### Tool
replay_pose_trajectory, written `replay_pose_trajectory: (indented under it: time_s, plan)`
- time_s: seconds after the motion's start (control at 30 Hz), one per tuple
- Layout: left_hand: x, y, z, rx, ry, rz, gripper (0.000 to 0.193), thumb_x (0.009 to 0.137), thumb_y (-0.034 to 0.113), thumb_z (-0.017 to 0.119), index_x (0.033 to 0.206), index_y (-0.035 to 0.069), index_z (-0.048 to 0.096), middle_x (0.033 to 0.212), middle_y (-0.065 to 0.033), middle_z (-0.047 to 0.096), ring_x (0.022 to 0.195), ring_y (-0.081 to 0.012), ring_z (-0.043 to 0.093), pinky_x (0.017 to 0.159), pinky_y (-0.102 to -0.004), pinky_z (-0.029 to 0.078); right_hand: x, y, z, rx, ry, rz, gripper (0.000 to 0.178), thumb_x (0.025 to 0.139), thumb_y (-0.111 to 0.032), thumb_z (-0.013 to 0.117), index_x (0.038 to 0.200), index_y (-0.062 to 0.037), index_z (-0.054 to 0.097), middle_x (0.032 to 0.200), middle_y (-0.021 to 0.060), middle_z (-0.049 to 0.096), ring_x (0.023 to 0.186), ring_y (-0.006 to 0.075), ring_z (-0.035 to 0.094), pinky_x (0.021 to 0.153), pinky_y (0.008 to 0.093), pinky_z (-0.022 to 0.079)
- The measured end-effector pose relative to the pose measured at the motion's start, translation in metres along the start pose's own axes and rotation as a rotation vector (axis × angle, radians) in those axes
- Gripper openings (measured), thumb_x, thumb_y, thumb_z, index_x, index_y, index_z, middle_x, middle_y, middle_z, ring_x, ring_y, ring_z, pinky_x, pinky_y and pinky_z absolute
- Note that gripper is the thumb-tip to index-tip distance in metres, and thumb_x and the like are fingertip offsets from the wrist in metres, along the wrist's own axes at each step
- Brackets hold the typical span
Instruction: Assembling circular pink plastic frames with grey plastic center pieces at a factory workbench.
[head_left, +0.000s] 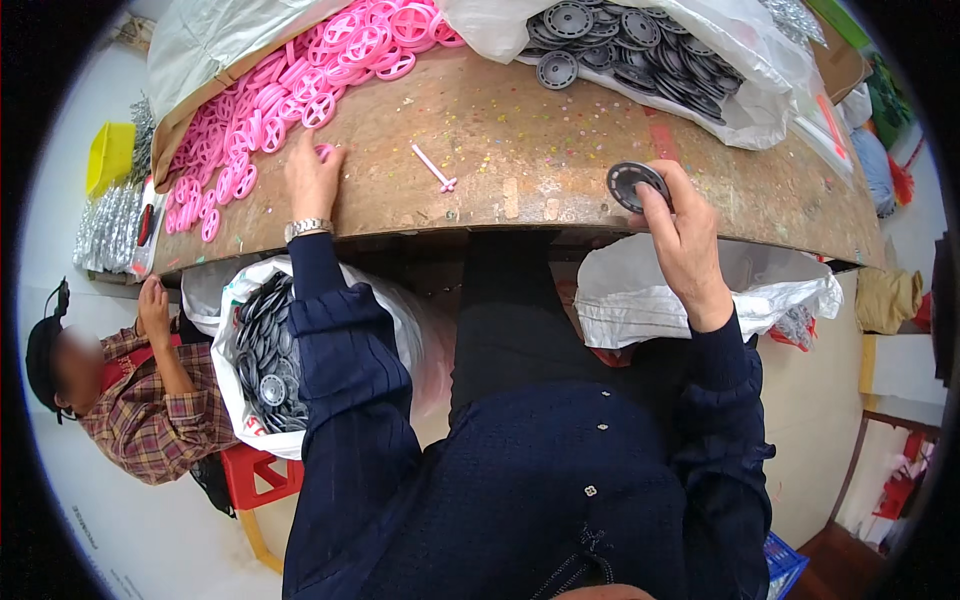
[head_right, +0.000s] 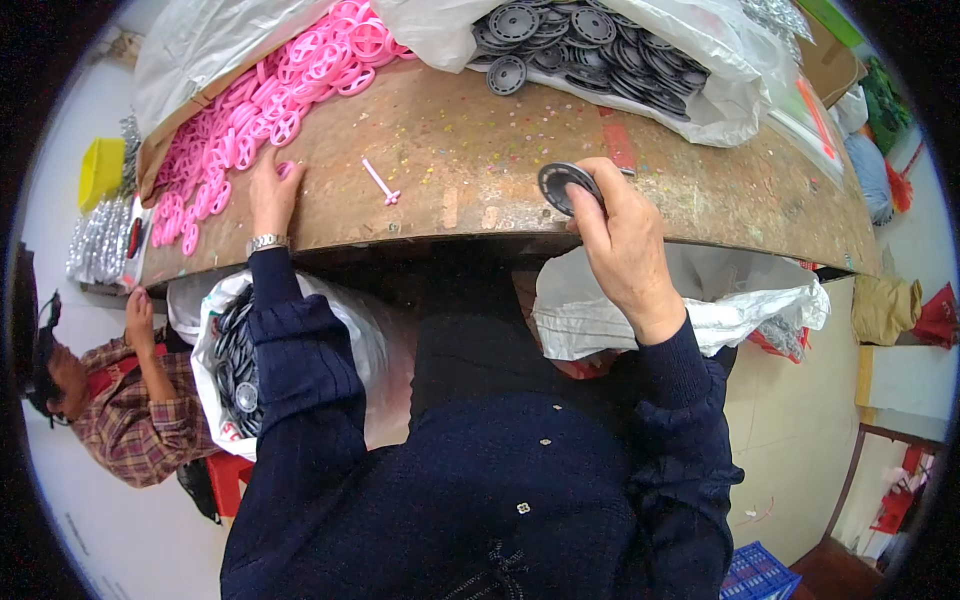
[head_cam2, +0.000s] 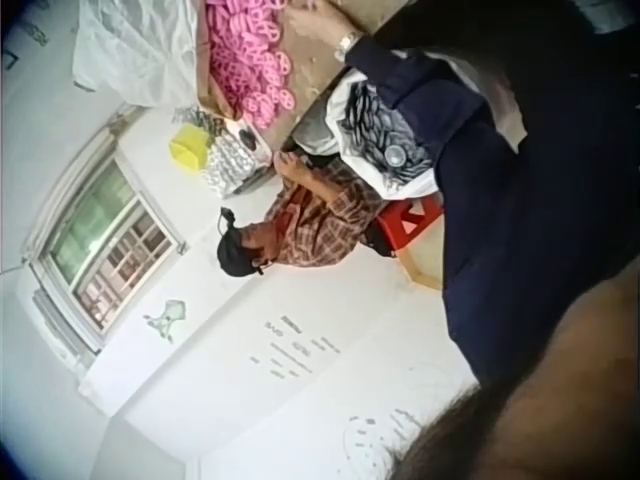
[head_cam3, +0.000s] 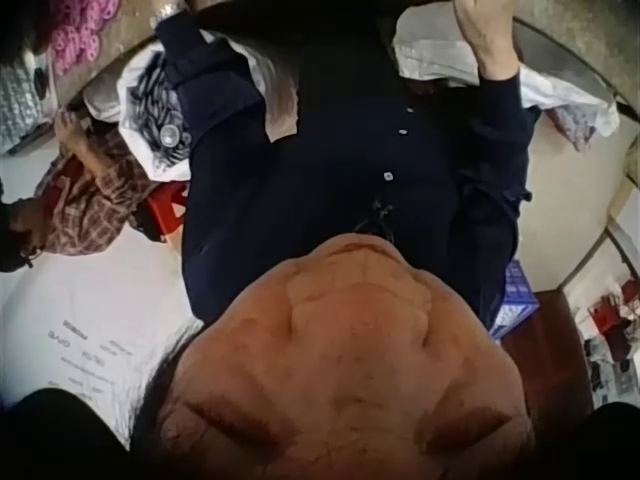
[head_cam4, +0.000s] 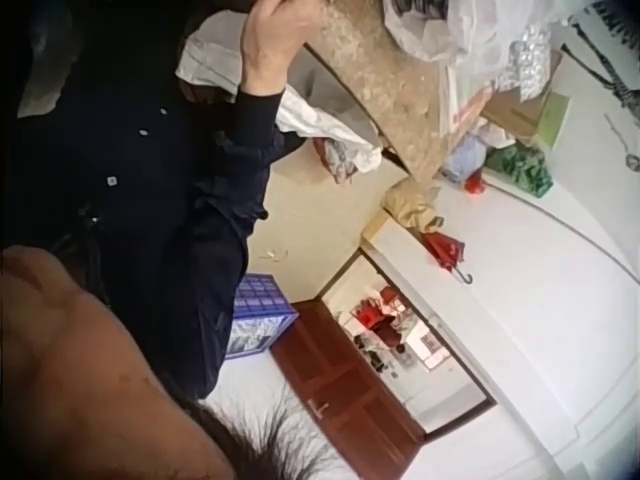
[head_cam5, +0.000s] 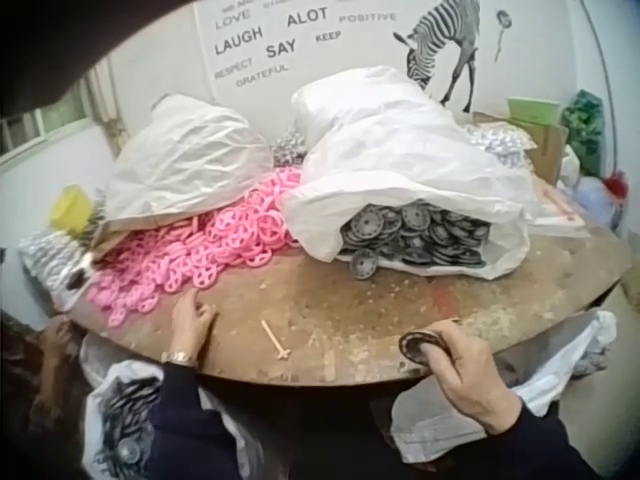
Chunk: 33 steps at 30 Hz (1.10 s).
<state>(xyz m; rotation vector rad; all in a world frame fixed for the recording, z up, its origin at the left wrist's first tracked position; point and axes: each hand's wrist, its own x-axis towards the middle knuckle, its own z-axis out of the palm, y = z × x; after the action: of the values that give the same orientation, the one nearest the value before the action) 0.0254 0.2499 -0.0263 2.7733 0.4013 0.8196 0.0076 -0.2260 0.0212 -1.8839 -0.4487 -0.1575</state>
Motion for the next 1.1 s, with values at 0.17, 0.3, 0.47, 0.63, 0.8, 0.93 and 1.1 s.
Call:
replay_pose_trajectory:
  time_s: [0.17,0.3,0.47,0.63,0.8,0.93,1.1]
  plan:
    - [-0.014,0.123,-0.003,-0.476,-0.047,0.193,0.081,0.079,0.024,0.078,0.146,0.003,0.038,0.114,-0.0198,0.063,0.100,-0.0305,0.063,0.088,-0.0422,0.052,0.004,-0.002,0.002,0.031,0.019,-0.023,0.009,0.090,-0.001,0.062,0.099,-0.0010,0.065,0.084,0.0100,0.067,0.068,0.0185,0.066,0.061,0.0300,0.050]
    - [-0.050,0.200,-0.020,-0.595,-0.169,0.465,0.094,0.075,0.019,0.081,0.152,0.007,0.028,0.119,-0.0193,0.060,0.105,-0.0323,0.061,0.090,-0.0424,0.051,0.011,-0.004,0.010,-0.058,0.136,-0.450,0.020,0.084,0.008,0.061,0.098,-0.0028,0.069,0.096,0.0108,0.070,0.084,0.0235,0.069,0.071,0.0300,0.053]
    - [-0.074,0.245,-0.024,-0.839,-0.352,0.634,0.107,0.069,0.012,0.083,0.156,0.011,0.022,0.122,-0.0201,0.057,0.110,-0.0362,0.059,0.093,-0.0433,0.050,0.002,-0.017,0.011,-0.134,0.073,-0.450,0.029,0.081,0.014,0.056,0.102,-0.0014,0.068,0.113,0.0145,0.069,0.100,0.0276,0.067,0.086,0.0331,0.052]
    - [-0.080,0.256,-0.030,-0.821,-0.367,0.786,0.116,0.066,0.006,0.085,0.158,0.012,0.014,0.132,-0.0195,0.054,0.119,-0.0346,0.057,0.097,-0.0397,0.050,0.000,-0.015,0.011,-0.424,-0.031,-0.606,0.029,0.076,-0.001,0.061,0.103,-0.0064,0.069,0.113,0.0102,0.067,0.101,0.0296,0.062,0.087,0.0412,0.050]
    - [-0.086,0.262,-0.027,-0.834,-0.363,0.820,0.116,0.066,0.005,0.085,0.158,0.011,0.013,0.134,-0.0209,0.051,0.121,-0.0354,0.056,0.097,-0.0407,0.049,-0.007,-0.010,0.019,-0.478,-0.068,-0.588,0.030,0.077,-0.002,0.058,0.106,-0.0026,0.067,0.120,0.0131,0.063,0.110,0.0320,0.058,0.093,0.0433,0.047]
    - [-0.087,0.264,-0.024,-0.801,-0.303,0.810,0.114,0.067,0.005,0.084,0.157,0.010,0.014,0.137,-0.0227,0.048,0.122,-0.0367,0.054,0.097,-0.0413,0.050,-0.013,-0.013,0.017,-0.258,-0.100,-0.489,0.034,0.081,-0.008,0.062,0.114,0.0004,0.063,0.127,0.0190,0.057,0.115,0.0348,0.057,0.097,0.0426,0.046]
    - [-0.088,0.266,-0.024,-0.760,-0.188,0.872,0.113,0.065,0.006,0.085,0.156,0.009,0.017,0.141,-0.0228,0.045,0.125,-0.0378,0.052,0.097,-0.0421,0.050,-0.018,-0.006,0.021,0.224,0.042,-0.065,0.038,0.093,-0.017,0.066,0.123,0.0031,0.055,0.109,0.0135,0.066,0.097,0.0183,0.066,0.073,0.0294,0.055]
